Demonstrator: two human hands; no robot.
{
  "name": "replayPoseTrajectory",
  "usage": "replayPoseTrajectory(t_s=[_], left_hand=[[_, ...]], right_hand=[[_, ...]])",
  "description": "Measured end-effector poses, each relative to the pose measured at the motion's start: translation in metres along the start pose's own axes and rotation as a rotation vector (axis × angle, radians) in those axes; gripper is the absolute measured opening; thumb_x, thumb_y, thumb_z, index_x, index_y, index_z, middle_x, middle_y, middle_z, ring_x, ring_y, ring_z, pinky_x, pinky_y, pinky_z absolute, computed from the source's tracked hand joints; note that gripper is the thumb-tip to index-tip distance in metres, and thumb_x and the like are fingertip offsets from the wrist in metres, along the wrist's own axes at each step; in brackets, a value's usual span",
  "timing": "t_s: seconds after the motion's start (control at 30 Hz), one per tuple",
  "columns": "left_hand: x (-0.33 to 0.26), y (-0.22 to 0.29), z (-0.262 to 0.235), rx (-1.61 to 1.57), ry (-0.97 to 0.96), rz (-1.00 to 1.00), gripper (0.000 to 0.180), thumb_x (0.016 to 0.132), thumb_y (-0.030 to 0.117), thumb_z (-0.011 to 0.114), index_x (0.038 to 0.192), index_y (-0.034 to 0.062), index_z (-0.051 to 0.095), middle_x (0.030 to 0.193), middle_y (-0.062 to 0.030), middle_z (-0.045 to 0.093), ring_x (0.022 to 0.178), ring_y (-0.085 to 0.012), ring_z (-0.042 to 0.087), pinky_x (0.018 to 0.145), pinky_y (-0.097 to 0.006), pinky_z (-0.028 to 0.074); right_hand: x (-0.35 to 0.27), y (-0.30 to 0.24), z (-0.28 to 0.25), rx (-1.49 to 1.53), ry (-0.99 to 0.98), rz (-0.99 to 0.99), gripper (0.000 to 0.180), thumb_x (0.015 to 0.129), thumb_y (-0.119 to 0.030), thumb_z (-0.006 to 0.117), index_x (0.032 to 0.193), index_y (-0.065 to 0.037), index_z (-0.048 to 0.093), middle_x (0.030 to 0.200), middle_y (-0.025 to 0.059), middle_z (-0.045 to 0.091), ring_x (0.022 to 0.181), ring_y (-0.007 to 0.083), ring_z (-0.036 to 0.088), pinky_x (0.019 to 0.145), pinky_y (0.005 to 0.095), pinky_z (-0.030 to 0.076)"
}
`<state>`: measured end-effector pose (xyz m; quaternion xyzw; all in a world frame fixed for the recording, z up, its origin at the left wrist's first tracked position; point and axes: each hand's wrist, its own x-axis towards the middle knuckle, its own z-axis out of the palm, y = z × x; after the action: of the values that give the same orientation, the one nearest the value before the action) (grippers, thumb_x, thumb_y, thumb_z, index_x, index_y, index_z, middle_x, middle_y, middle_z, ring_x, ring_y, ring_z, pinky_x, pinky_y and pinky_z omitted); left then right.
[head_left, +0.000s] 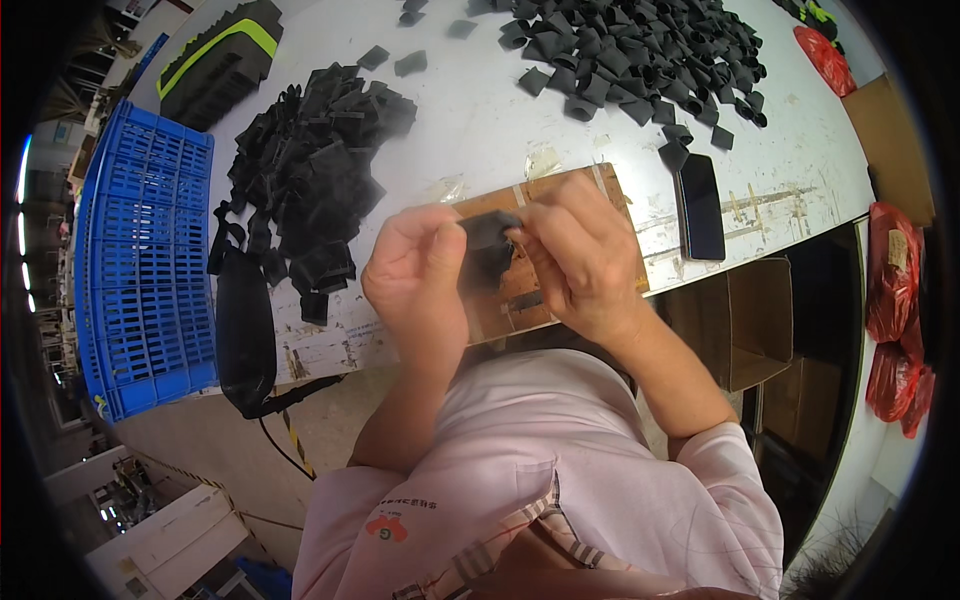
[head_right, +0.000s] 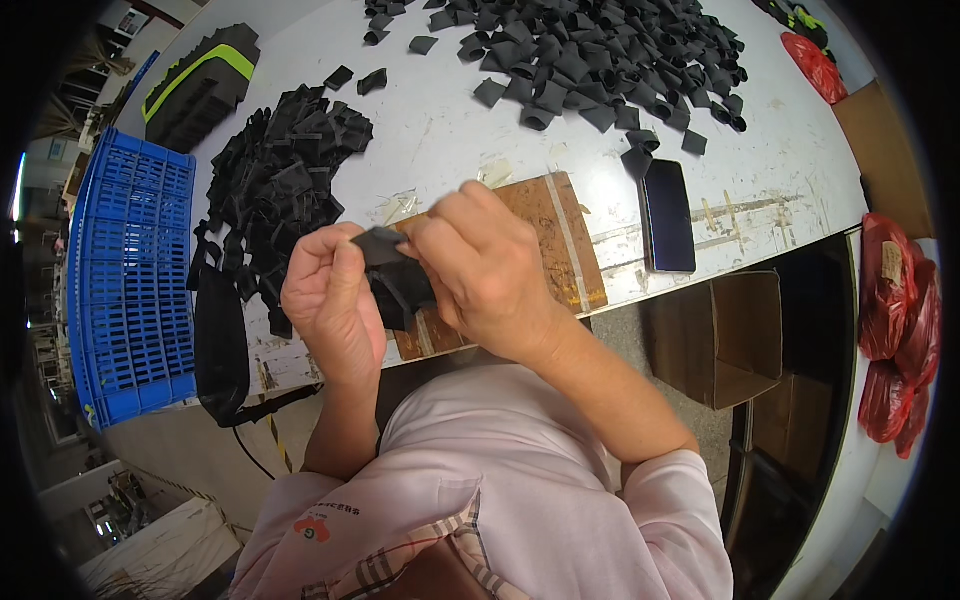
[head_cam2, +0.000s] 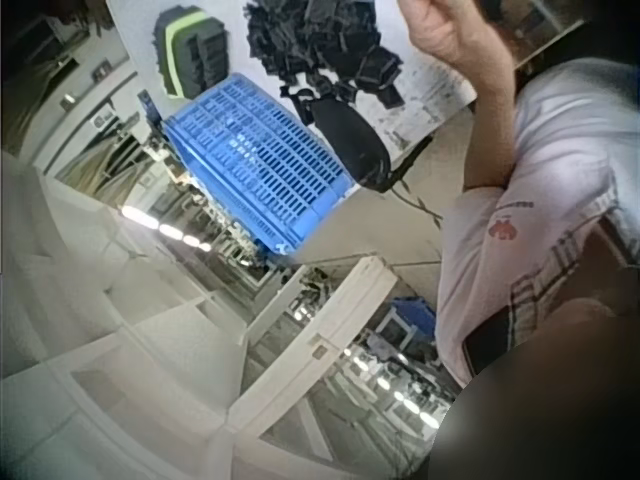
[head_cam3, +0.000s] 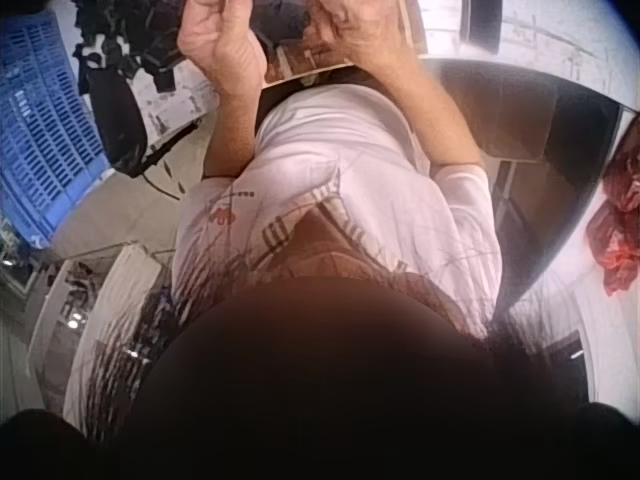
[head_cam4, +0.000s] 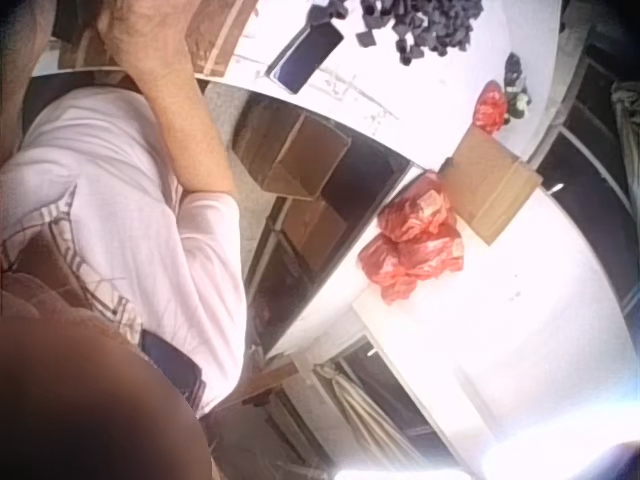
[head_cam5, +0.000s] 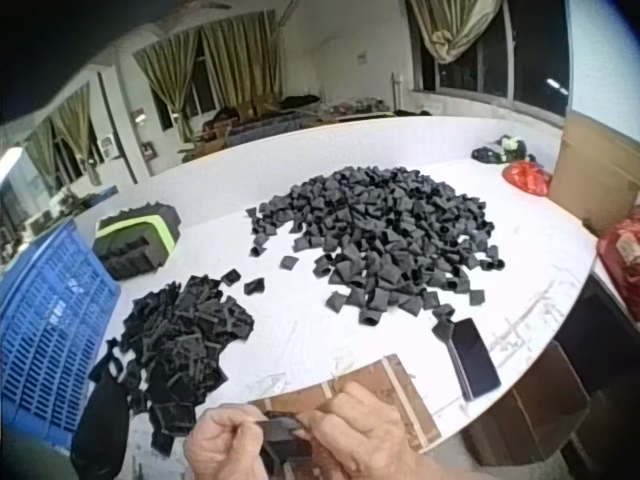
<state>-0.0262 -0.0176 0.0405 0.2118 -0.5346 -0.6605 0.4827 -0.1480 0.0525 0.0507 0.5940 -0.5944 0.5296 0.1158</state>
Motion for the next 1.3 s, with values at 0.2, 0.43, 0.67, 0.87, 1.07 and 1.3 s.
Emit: replayPoseTrajectory(t_s=[0.2,0.43,0.67,0.87,1.07,1.3], left_hand=[[0.0,-0.061,-0.028,0.694,-0.149,-0.089,0.016,0.077,0.006,0.059,0.092,0.0,0.055,0.084,-0.0087,0.057,0.075,-0.0174,0.054,0.068,-0.029,0.044],[-0.003,-0.093,-0.026,1.45,-0.415,0.084,0.019,0.07,0.007,0.062,0.086,0.0003,0.055,0.088,-0.0148,0.047,0.088,-0.0315,0.047,0.075,-0.04,0.039],[0.005,-0.097,-0.047,1.257,-0.423,0.256,0.008,0.069,-0.004,0.053,0.075,-0.0008,0.05,0.088,-0.0161,0.049,0.085,-0.0335,0.047,0.075,-0.04,0.039],[-0.002,-0.028,-0.029,0.927,-0.572,0.303,0.013,0.068,-0.004,0.056,0.076,0.0004,0.047,0.094,-0.0154,0.049,0.088,-0.0317,0.046,0.078,-0.038,0.038],[-0.008,-0.015,-0.029,0.741,-0.612,0.375,0.012,0.076,0.007,0.058,0.078,0.0027,0.047,0.096,-0.014,0.051,0.091,-0.0291,0.048,0.08,-0.037,0.038],[-0.025,-0.019,-0.017,0.314,-0.175,0.014,0.008,0.083,0.008,0.053,0.083,0.0016,0.049,0.091,-0.0098,0.051,0.08,-0.016,0.047,0.073,-0.027,0.039]], right_hand=[[0.023,0.028,-0.035,0.877,-0.018,0.818,0.023,0.086,-0.023,0.052,0.084,-0.001,0.06,0.065,0.0029,0.054,0.053,0.0095,0.045,0.046,0.0209,0.035],[-0.054,0.021,-0.016,0.548,-0.173,1.056,0.027,0.086,-0.023,0.053,0.087,0.004,0.059,0.063,0.0049,0.056,0.057,0.0091,0.049,0.051,0.023,0.039],[-0.073,0.002,0.001,0.33,-0.47,0.878,0.017,0.083,-0.015,0.057,0.083,0.001,0.061,0.062,0.0098,0.058,0.055,0.0145,0.055,0.053,0.0274,0.044],[-0.072,-0.003,0.007,0.055,-0.379,0.562,0.051,0.069,-0.029,0.068,0.106,0.0,0.049,0.081,0.0144,0.054,0.069,0.0303,0.057,0.058,0.0365,0.047],[-0.059,-0.008,0.002,0.073,-0.33,0.522,0.04,0.063,-0.011,0.07,0.099,-0.002,0.052,0.081,0.0108,0.054,0.068,0.0281,0.056,0.057,0.035,0.046],[-0.061,-0.013,0.0,-0.025,-0.191,0.303,0.024,0.051,-0.001,0.067,0.072,-0.002,0.055,0.065,0.0082,0.045,0.058,0.0249,0.048,0.046,0.0338,0.039]])
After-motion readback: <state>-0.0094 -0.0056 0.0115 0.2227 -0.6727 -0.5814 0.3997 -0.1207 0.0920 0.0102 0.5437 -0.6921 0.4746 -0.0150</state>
